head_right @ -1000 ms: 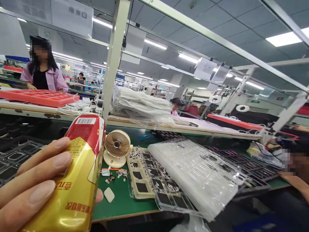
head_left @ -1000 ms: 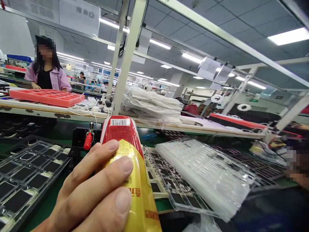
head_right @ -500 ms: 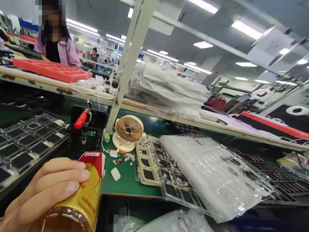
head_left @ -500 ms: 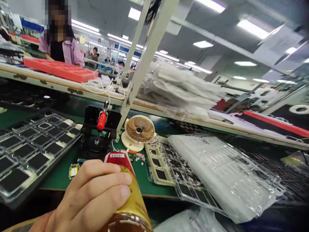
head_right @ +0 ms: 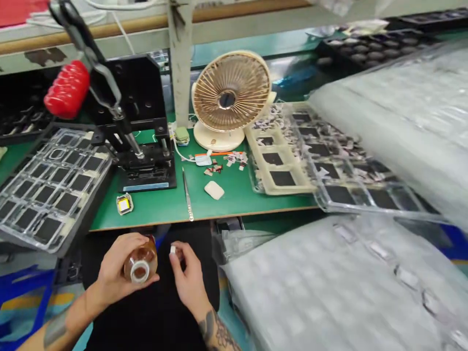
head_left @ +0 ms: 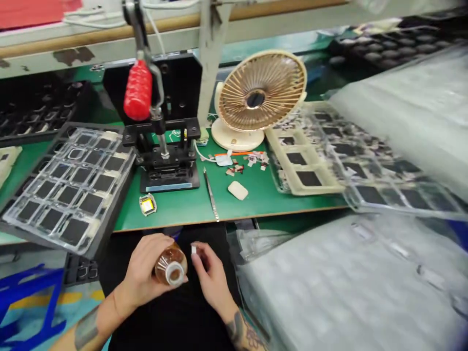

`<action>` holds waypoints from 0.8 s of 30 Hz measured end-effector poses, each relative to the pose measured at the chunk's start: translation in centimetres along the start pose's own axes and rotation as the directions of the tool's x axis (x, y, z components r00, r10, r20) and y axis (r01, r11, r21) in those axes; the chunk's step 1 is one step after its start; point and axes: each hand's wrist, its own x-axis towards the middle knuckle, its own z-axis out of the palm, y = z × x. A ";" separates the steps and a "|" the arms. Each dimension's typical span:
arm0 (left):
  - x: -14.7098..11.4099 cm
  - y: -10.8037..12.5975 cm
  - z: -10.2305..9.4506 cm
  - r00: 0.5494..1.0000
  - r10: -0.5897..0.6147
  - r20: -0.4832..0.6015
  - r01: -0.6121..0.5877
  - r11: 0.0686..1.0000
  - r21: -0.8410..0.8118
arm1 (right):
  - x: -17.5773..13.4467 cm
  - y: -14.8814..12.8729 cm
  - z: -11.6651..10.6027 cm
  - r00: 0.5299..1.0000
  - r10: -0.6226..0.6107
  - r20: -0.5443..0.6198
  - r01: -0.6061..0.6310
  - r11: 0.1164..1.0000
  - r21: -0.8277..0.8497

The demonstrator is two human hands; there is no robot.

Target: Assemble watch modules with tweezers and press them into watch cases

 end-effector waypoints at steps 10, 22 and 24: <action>-5.6 -9.8 7.8 0.948 -0.192 0.253 0.183 0.981 0.059 | 3.0 -4.1 -2.1 0.873 -0.449 0.191 0.485 0.837 -0.253; -6.1 -14.6 9.0 0.960 -0.055 0.275 0.021 0.992 0.124 | 5.7 0.3 0.9 0.851 -0.517 0.091 0.357 0.443 -0.822; -6.4 -14.6 9.7 0.961 -0.006 0.276 -0.027 0.993 0.115 | 6.1 0.5 2.1 0.877 -0.480 -0.019 0.259 0.504 -0.824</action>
